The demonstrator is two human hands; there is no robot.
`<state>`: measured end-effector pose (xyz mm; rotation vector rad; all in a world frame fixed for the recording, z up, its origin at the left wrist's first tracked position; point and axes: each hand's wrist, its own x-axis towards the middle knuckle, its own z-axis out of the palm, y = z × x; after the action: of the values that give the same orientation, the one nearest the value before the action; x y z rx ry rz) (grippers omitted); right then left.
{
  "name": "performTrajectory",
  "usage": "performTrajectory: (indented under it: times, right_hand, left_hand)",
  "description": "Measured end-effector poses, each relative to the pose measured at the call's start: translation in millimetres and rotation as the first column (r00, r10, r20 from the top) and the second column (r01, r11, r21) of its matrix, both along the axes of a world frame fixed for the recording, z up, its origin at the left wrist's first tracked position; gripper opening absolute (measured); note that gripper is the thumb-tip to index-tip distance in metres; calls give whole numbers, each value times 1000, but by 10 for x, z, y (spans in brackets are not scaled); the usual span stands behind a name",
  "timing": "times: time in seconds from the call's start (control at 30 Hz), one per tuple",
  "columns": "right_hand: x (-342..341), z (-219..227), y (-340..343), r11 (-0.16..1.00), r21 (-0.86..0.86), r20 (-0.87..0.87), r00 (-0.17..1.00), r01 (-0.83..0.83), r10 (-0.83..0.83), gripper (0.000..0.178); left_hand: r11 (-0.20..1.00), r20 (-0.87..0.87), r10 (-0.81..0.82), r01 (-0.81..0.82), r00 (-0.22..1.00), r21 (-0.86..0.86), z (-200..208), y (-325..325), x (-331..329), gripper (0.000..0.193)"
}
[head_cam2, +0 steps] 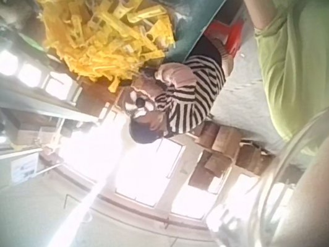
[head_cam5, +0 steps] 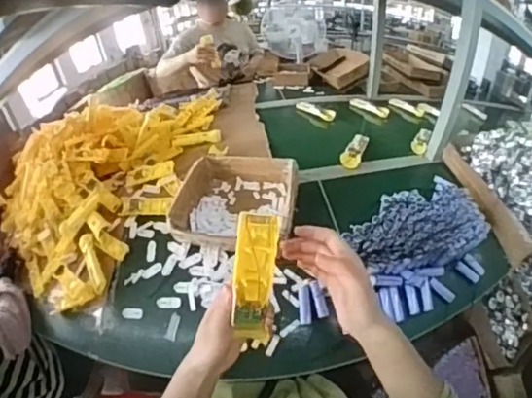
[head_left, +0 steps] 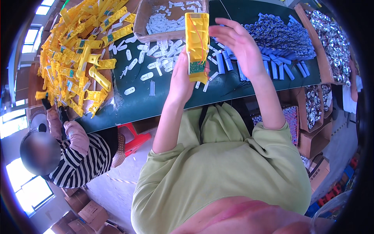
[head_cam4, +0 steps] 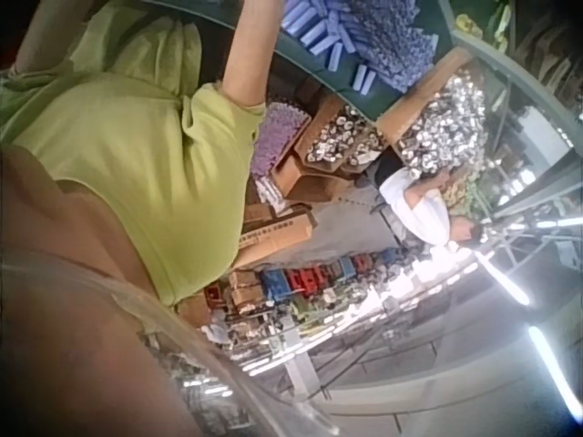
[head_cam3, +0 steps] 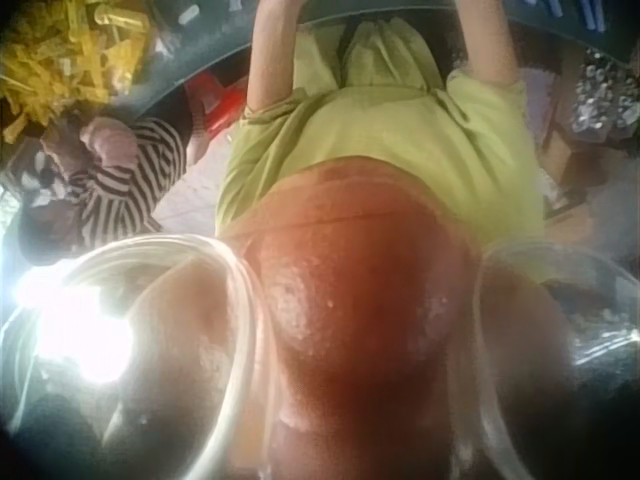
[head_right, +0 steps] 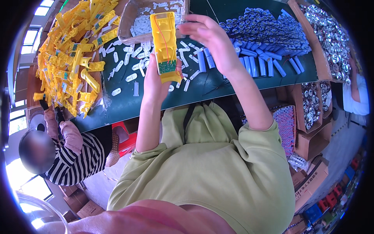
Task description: Manually assembling yellow plastic housings with batteries and circuit boards for lighting equipment.
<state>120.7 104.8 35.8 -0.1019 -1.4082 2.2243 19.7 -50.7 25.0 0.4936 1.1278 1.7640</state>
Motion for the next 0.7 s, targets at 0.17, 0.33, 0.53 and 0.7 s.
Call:
performTrajectory:
  times: [0.17, 0.33, 0.53, 0.7]
  right_hand:
    - [-114, 104, -311, 482, 816, 54, 788, 320, -614, 24]
    - [-205, -65, -374, 717, 521, 18, 835, 462, -551, 19]
    - [-383, -214, -444, 409, 716, -153, 698, 566, -700, 13]
    - [-529, -281, -443, 88, 821, -354, 623, 564, -697, 12]
  left_hand:
    - [997, -400, 59, -35, 915, 69, -100, 71, -43, 51]
    - [990, -461, 142, -129, 876, 60, -45, 102, 12, 49]
    - [968, -405, 246, -246, 881, 54, -157, 257, -51, 46]
    - [956, -260, 293, -283, 920, 79, -174, 400, -119, 45]
